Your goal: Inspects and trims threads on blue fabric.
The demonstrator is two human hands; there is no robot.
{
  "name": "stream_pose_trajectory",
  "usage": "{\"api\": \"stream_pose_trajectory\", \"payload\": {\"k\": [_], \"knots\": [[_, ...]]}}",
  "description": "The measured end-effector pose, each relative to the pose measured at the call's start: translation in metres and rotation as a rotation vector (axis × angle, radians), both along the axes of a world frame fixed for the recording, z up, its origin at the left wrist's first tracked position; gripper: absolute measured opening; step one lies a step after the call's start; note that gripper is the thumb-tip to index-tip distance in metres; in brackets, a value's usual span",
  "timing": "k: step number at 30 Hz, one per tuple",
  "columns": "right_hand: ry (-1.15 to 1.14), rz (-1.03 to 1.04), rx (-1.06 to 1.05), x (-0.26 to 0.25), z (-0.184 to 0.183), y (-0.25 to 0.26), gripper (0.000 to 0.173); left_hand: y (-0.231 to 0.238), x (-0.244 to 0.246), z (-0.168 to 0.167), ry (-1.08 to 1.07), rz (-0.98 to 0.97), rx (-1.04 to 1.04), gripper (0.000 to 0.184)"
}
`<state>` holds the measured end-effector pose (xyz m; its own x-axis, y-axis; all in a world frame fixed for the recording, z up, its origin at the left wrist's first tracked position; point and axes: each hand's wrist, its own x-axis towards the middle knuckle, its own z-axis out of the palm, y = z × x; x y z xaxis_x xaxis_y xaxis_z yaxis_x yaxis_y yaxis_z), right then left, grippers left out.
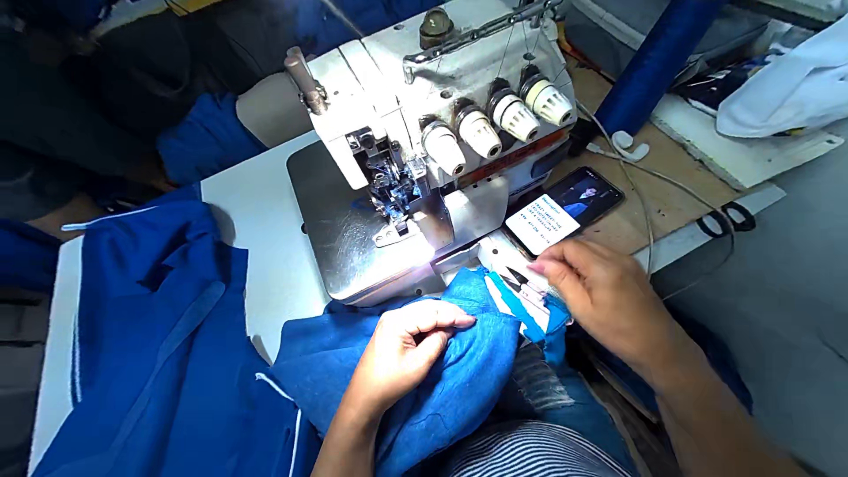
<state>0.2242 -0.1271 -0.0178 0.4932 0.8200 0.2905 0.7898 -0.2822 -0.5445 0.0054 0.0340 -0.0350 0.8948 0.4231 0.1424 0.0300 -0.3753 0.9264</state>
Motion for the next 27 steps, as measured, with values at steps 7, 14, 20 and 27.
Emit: {"api": "stream_pose_trajectory", "payload": {"k": [7,14,20,27], "knots": [[0.020,-0.006,-0.216,-0.009,-0.032,-0.025,0.022,-0.001,0.004,0.001,0.034,-0.018,-0.102,0.023],[0.047,-0.061,-0.015,-0.012,-0.005,-0.020,0.018,0.002,0.003,-0.004,0.038,-0.022,-0.211,0.029],[0.022,0.237,0.056,-0.025,-0.013,-0.006,0.033,0.005,0.004,-0.006,0.059,-0.024,-0.298,0.032],[-0.345,0.400,0.062,-0.022,-0.010,0.007,0.021,0.005,0.004,-0.008,0.035,-0.031,-0.308,0.032]]}}
